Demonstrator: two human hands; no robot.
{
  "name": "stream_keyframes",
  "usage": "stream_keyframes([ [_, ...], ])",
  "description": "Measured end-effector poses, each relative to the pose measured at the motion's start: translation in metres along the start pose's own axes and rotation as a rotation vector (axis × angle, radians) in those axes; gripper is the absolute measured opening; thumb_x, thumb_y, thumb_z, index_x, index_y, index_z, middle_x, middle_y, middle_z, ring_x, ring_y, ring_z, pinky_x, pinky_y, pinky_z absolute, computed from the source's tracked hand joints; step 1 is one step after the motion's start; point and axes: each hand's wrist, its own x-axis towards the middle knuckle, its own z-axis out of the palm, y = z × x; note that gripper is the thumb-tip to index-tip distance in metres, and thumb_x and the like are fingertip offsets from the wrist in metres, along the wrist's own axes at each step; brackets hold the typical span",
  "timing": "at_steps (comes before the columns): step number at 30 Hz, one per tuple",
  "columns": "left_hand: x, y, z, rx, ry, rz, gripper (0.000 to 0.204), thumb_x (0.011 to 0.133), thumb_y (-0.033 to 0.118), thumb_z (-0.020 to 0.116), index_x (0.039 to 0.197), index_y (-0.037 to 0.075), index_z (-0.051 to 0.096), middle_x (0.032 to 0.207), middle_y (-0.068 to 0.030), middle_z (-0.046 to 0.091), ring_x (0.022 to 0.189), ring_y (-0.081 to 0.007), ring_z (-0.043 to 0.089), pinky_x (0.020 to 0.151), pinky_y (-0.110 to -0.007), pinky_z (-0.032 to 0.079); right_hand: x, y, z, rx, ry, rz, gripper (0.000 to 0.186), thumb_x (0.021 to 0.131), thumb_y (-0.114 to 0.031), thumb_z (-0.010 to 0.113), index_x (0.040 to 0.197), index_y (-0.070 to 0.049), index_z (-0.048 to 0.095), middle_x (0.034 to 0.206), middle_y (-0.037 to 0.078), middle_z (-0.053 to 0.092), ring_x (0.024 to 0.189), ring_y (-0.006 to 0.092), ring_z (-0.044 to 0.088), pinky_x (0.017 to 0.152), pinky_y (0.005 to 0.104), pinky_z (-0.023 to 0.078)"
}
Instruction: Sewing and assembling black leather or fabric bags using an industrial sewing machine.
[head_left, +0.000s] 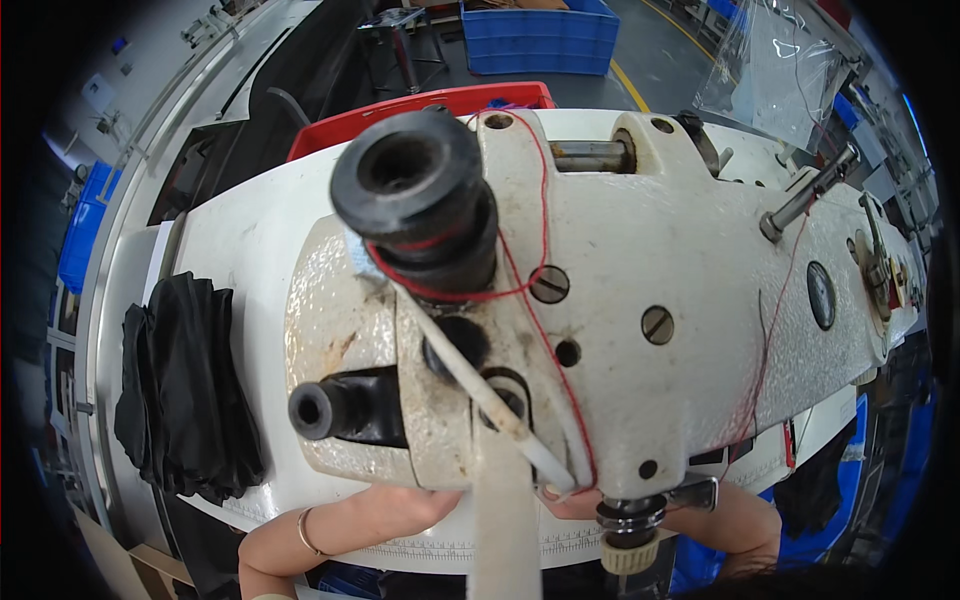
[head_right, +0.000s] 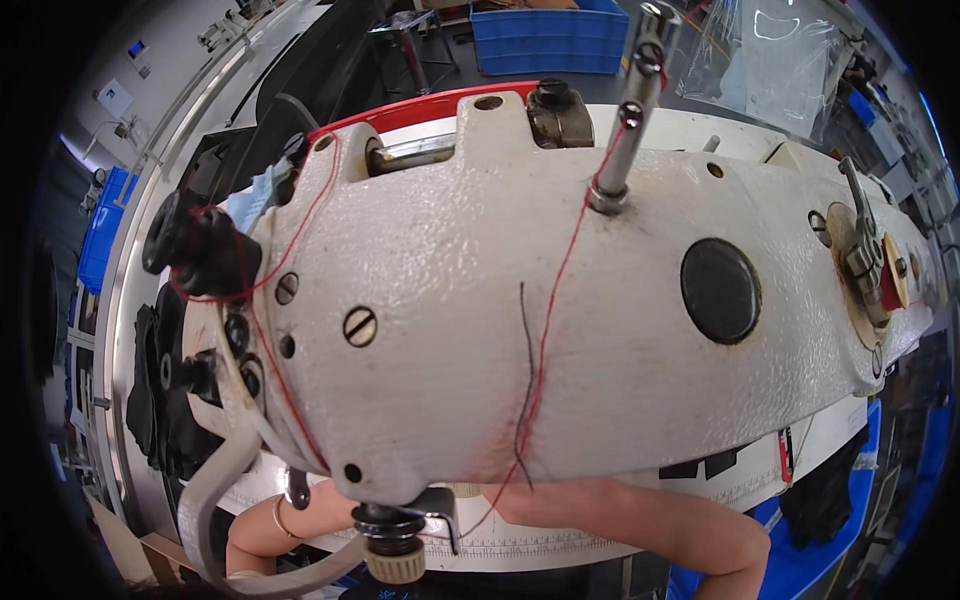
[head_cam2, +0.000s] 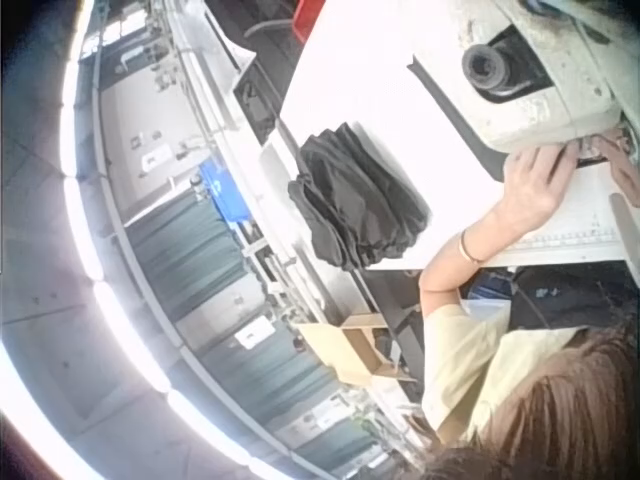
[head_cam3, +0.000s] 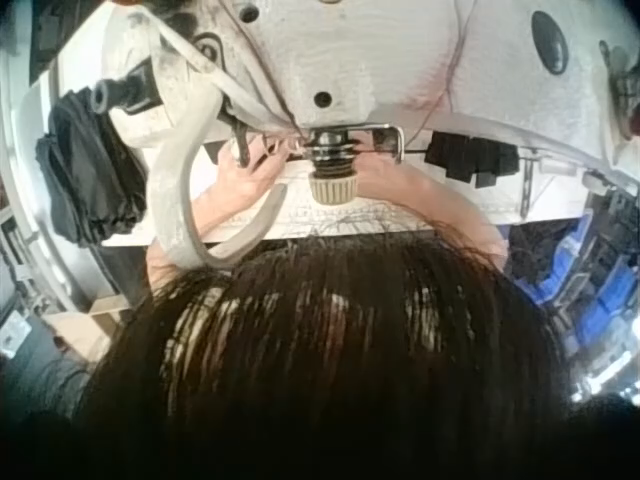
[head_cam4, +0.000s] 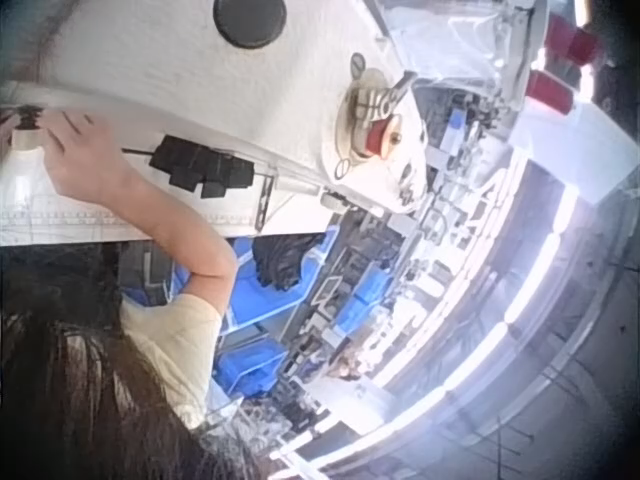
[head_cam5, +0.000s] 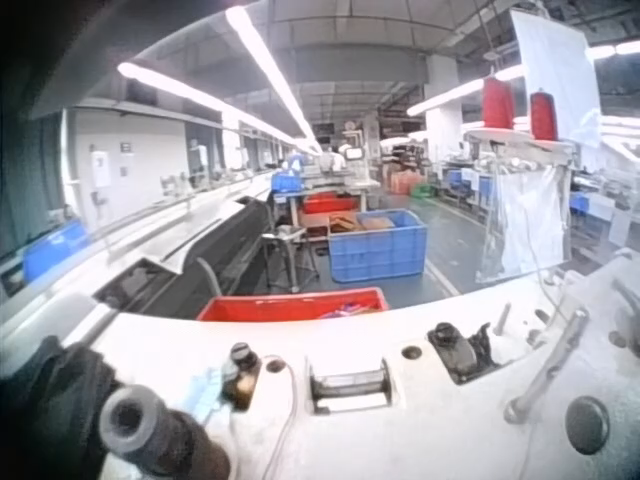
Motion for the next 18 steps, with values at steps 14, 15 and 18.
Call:
stream_keyframes([
  [14, -0.013, 0.004, 0.007, -0.143, -0.001, -0.096, 0.039, 0.06, -0.001, 0.067, 0.099, -0.002, 0.064, 0.1, -0.0141, 0.061, 0.091, -0.0313, 0.061, 0.071, -0.042, 0.049, 0.0, 0.0, 0.002, 0.038, 0.021, 0.012, 0.025, 0.068, -0.013, 0.055, 0.087, 0.003, 0.06, 0.101, 0.013, 0.057, 0.092, 0.0274, 0.054, 0.072, 0.0376, 0.045],
  [15, -0.01, 0.004, 0.006, -0.187, -0.009, -0.121, 0.038, 0.059, -0.003, 0.066, 0.097, -0.004, 0.064, 0.102, -0.0149, 0.061, 0.092, -0.0313, 0.06, 0.073, -0.042, 0.049, -0.001, 0.0, 0.001, 0.021, 0.006, 0.005, 0.025, 0.068, -0.013, 0.055, 0.087, 0.003, 0.06, 0.101, 0.013, 0.057, 0.092, 0.0274, 0.054, 0.072, 0.0376, 0.045],
  [18, -0.006, 0.005, 0.007, -0.239, 0.012, -0.11, 0.038, 0.059, -0.003, 0.066, 0.097, -0.004, 0.064, 0.103, -0.0154, 0.061, 0.093, -0.0316, 0.06, 0.075, -0.042, 0.049, -0.004, -0.001, 0.001, -0.007, -0.014, -0.011, 0.025, 0.068, -0.013, 0.055, 0.087, 0.003, 0.06, 0.101, 0.013, 0.057, 0.093, 0.0273, 0.054, 0.072, 0.0376, 0.045],
])
